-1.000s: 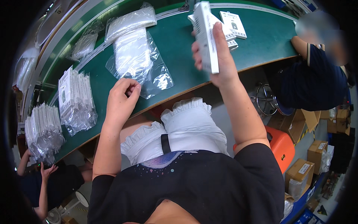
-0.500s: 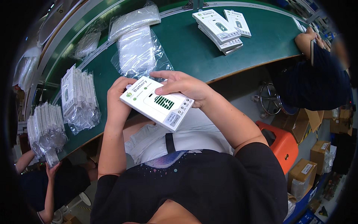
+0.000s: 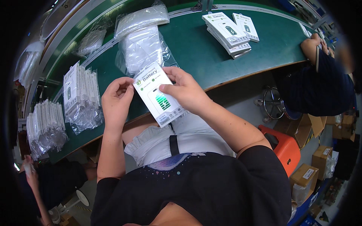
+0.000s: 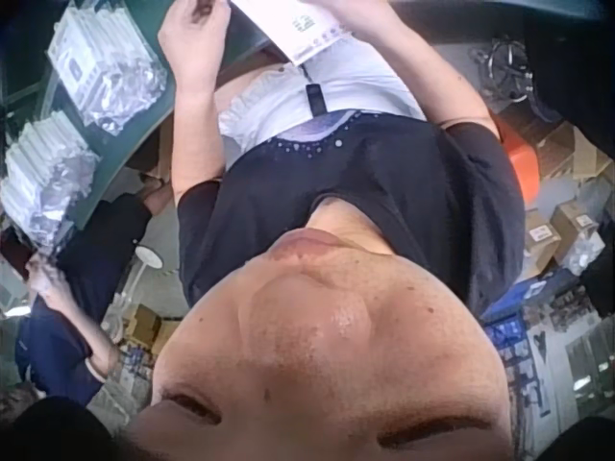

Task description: Packaging electronic components (power adapters) into plastic bags and boxes at an assembly line.

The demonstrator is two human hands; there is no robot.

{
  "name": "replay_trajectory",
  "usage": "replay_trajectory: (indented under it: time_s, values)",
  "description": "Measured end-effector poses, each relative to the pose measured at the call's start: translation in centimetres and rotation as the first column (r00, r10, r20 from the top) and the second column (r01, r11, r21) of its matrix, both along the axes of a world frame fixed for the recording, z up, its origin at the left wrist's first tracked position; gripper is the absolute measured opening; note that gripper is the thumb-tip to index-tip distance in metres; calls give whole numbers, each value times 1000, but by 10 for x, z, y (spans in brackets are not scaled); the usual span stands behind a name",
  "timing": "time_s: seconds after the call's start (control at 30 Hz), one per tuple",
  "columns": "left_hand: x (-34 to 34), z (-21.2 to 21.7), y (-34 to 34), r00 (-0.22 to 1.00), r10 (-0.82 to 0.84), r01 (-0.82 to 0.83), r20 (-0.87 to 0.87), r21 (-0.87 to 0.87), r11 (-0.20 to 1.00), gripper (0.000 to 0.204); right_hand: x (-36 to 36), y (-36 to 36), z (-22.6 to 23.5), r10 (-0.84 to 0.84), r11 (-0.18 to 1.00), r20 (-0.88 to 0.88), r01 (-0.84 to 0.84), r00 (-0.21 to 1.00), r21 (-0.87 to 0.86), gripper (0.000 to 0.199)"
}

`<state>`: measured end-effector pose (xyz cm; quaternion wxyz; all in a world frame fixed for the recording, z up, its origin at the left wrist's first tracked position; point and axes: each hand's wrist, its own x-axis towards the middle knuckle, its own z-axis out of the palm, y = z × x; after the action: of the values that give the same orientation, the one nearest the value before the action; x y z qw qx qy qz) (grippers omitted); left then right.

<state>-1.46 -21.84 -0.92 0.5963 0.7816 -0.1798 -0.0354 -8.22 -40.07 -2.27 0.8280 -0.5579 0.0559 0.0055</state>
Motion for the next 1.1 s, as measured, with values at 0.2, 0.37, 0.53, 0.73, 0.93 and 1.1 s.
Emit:
replay_trajectory:
  time_s: [0.2, 0.37, 0.53, 0.73, 0.93, 1.1]
  values:
    - [2, 8, 7, 895, -188, 63, 406, 301, 952, 14, 24, 8, -7, -150, 988, 1, 150, 989, -31, 20]
    - [17, -3, 4, 979, -66, 7, -192, -294, 956, 29, 33, 16, -3, -177, 983, 46, 173, 983, 66, 17]
    - [17, -2, -15, 887, -215, -114, -409, -645, 755, 35, 34, 18, -3, -28, 986, 19, 31, 999, -167, 16]
    - [24, 15, -12, 858, -270, -155, -437, -722, 674, 32, 20, 0, 34, 244, 826, 150, -124, 958, -550, 95]
    - [-20, 26, -32, 713, -623, 241, -321, -723, 648, 36, 9, -11, 48, -164, 654, 762, 647, 626, -391, 43]
    - [-14, 21, -22, 620, -689, 321, -375, -680, 659, 45, -13, -17, 63, 64, 546, 845, 691, 531, -474, 20]
